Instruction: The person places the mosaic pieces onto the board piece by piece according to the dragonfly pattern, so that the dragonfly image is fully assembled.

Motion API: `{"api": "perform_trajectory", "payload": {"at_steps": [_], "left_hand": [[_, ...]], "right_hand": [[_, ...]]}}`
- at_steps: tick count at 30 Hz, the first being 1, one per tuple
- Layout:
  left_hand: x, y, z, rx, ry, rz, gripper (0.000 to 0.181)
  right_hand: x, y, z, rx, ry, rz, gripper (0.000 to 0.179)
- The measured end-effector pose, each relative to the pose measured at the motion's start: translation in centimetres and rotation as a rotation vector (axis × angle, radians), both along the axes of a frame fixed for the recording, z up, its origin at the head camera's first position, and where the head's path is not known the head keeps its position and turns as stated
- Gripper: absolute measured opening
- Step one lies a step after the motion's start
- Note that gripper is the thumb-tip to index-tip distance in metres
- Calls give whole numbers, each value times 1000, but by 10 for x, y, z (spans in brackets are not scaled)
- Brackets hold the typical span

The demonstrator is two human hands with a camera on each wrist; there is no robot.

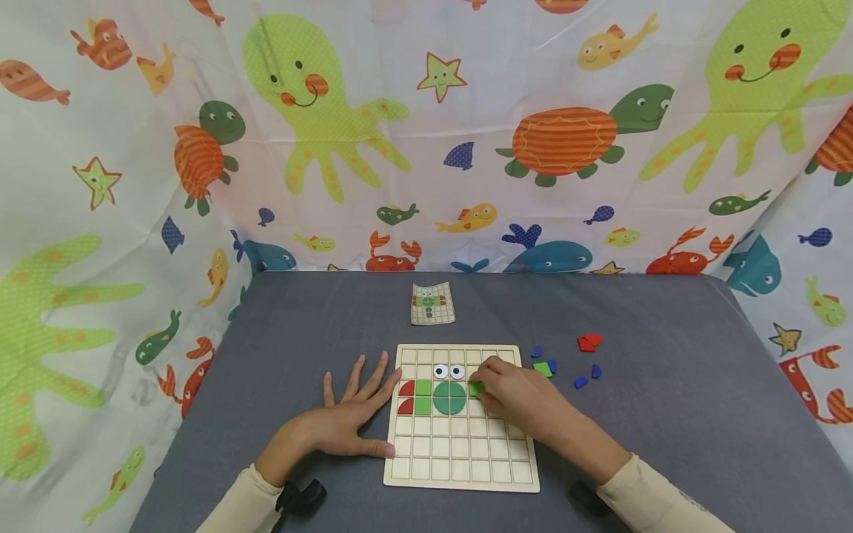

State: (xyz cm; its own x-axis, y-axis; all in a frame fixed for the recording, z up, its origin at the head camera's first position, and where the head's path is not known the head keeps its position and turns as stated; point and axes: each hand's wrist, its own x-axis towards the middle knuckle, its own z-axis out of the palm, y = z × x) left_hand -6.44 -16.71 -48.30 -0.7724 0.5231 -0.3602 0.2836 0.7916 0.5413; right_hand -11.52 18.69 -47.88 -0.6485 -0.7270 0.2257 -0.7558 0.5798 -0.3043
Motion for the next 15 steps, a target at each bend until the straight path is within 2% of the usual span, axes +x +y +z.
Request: {"api": "perform_trajectory", "payload": {"at_steps": [15], "left_hand": [[0, 0, 1, -14, -6, -1, 117]], "right_hand": [[-2, -2, -2, 18, 2, 2, 27]]}}
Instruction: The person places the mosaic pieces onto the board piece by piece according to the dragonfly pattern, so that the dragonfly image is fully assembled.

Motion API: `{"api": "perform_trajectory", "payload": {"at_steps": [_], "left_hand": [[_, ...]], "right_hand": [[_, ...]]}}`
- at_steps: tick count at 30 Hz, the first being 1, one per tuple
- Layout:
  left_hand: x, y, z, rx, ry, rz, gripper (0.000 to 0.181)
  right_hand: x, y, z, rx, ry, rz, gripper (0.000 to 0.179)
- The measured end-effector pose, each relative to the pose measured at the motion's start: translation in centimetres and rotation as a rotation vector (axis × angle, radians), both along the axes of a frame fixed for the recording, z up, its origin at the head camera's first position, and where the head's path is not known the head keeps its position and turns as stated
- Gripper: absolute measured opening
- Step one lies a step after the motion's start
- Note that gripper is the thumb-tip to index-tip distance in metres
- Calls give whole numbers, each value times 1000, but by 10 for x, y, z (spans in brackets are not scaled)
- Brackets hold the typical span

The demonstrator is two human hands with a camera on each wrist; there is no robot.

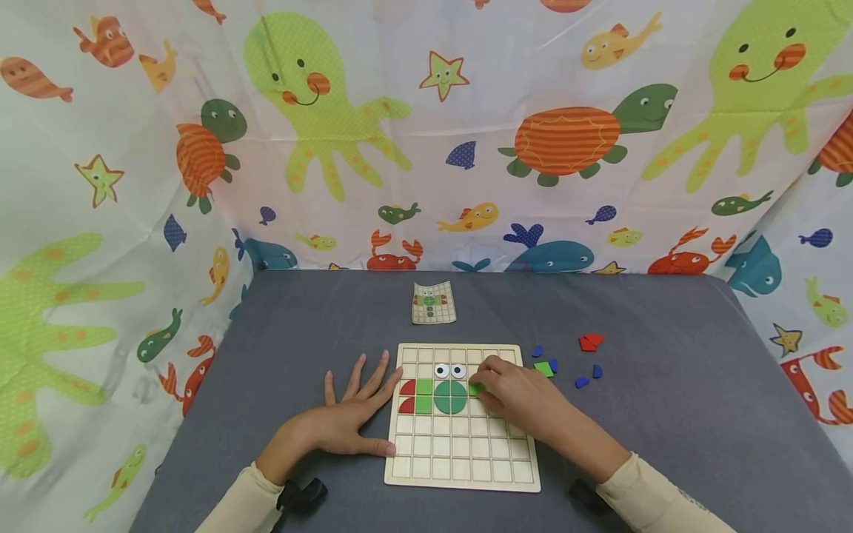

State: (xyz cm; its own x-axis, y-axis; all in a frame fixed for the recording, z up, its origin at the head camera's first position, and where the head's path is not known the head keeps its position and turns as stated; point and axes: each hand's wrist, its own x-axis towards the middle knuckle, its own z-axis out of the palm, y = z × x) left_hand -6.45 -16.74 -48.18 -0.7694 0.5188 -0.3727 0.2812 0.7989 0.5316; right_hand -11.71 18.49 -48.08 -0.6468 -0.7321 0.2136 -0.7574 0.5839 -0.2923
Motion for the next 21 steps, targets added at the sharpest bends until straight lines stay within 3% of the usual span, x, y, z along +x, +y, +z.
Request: {"api": "perform_trajectory", "payload": {"at_steps": [21], "left_hand": [[0, 1, 2, -4, -1, 2, 117]], "right_hand": [[-2, 1, -1, 3, -59, -9, 26]]}}
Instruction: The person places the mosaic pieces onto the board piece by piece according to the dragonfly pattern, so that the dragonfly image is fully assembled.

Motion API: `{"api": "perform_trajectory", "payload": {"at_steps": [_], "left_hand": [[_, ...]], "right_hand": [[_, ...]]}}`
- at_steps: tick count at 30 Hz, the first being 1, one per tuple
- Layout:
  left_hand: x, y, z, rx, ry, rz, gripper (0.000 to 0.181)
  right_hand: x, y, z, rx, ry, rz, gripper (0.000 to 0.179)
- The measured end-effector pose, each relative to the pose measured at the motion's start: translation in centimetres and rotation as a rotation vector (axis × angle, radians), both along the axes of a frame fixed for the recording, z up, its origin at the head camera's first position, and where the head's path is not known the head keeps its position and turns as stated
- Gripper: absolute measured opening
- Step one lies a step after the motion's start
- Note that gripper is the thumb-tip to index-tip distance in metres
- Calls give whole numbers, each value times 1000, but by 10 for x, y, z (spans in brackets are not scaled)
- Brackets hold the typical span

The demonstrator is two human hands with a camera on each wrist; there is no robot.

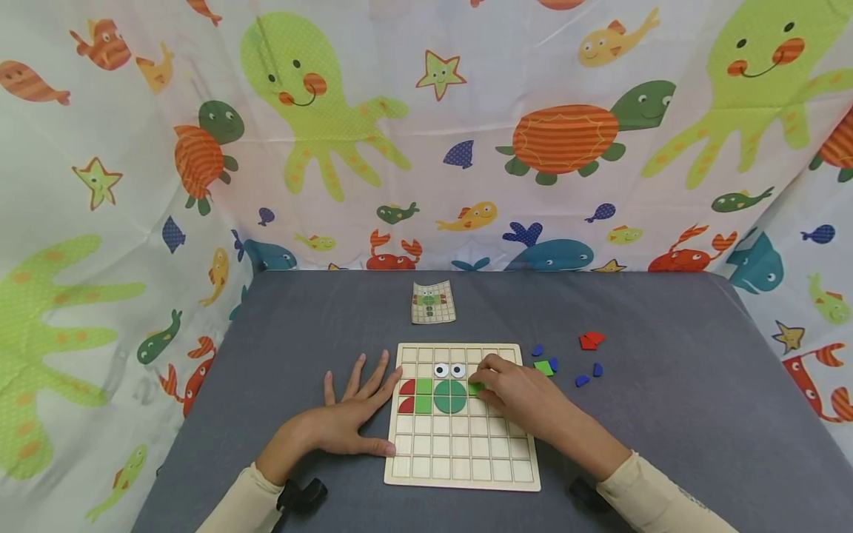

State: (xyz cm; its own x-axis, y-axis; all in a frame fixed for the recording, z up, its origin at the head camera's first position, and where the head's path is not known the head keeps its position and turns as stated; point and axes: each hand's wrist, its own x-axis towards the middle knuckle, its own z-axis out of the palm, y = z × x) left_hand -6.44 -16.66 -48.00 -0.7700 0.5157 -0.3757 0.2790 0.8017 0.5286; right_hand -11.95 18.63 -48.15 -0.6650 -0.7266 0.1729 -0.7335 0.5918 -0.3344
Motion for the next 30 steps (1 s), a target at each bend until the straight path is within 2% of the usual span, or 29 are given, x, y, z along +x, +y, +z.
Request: {"api": "perform_trajectory", "payload": {"at_steps": [11, 17, 26, 30], "left_hand": [[0, 1, -1, 5, -2, 5, 118], [0, 1, -1, 5, -7, 8, 118], [0, 1, -1, -3, 1, 7, 118], [0, 1, -2, -2, 2, 7, 118]], "right_hand": [[0, 3, 2, -13, -18, 4, 31], [-2, 10, 4, -19, 4, -4, 32], [-4, 29, 9, 23, 17, -99, 35], [-7, 42, 11, 6, 31, -145, 36]]}}
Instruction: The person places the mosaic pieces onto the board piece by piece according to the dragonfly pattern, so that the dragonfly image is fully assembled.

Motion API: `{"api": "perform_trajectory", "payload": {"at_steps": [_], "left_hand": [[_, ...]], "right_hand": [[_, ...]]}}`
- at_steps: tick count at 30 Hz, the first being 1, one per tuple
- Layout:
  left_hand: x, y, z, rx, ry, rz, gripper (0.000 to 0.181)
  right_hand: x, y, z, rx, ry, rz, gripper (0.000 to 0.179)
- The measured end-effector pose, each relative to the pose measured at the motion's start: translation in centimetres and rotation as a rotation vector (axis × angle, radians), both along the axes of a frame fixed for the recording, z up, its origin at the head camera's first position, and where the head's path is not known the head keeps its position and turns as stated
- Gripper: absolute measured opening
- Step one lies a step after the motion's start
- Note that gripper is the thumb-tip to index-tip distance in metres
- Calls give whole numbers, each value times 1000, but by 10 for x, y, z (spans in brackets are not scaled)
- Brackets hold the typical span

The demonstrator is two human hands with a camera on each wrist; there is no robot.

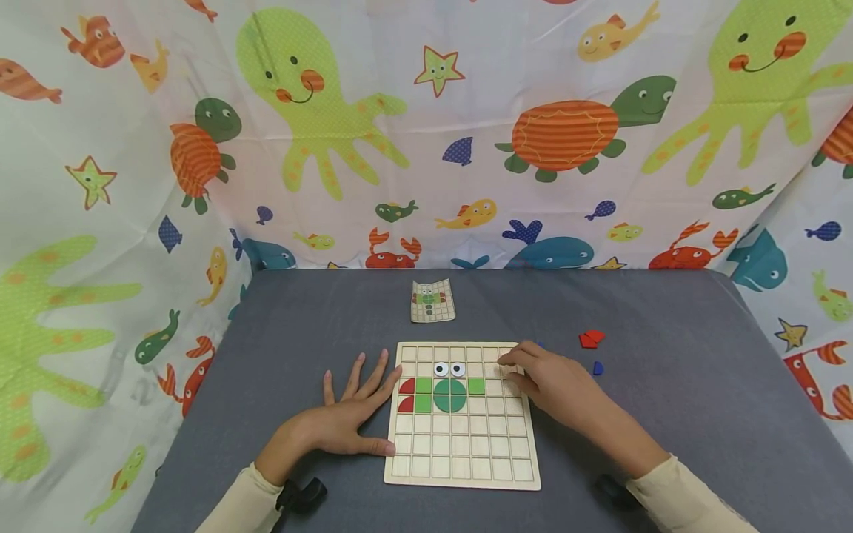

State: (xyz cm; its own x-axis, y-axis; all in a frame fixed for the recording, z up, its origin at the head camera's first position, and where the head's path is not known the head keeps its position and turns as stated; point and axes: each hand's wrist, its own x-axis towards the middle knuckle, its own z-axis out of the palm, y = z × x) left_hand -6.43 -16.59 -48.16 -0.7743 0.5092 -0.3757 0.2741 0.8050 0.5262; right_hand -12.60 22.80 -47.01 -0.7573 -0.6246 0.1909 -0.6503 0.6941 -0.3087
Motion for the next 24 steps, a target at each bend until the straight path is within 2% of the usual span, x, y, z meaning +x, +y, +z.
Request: {"api": "perform_trajectory", "payload": {"at_steps": [6, 17, 24], "left_hand": [[0, 0, 0, 1, -6, -3, 118], [0, 0, 3, 2, -13, 10, 119], [1, 1, 1, -1, -5, 11, 120]], "right_hand": [[-6, 25, 3, -13, 50, -75, 35], [-14, 63, 1, 10, 86, -213, 30], [-18, 82, -3, 4, 56, -303, 30]]}}
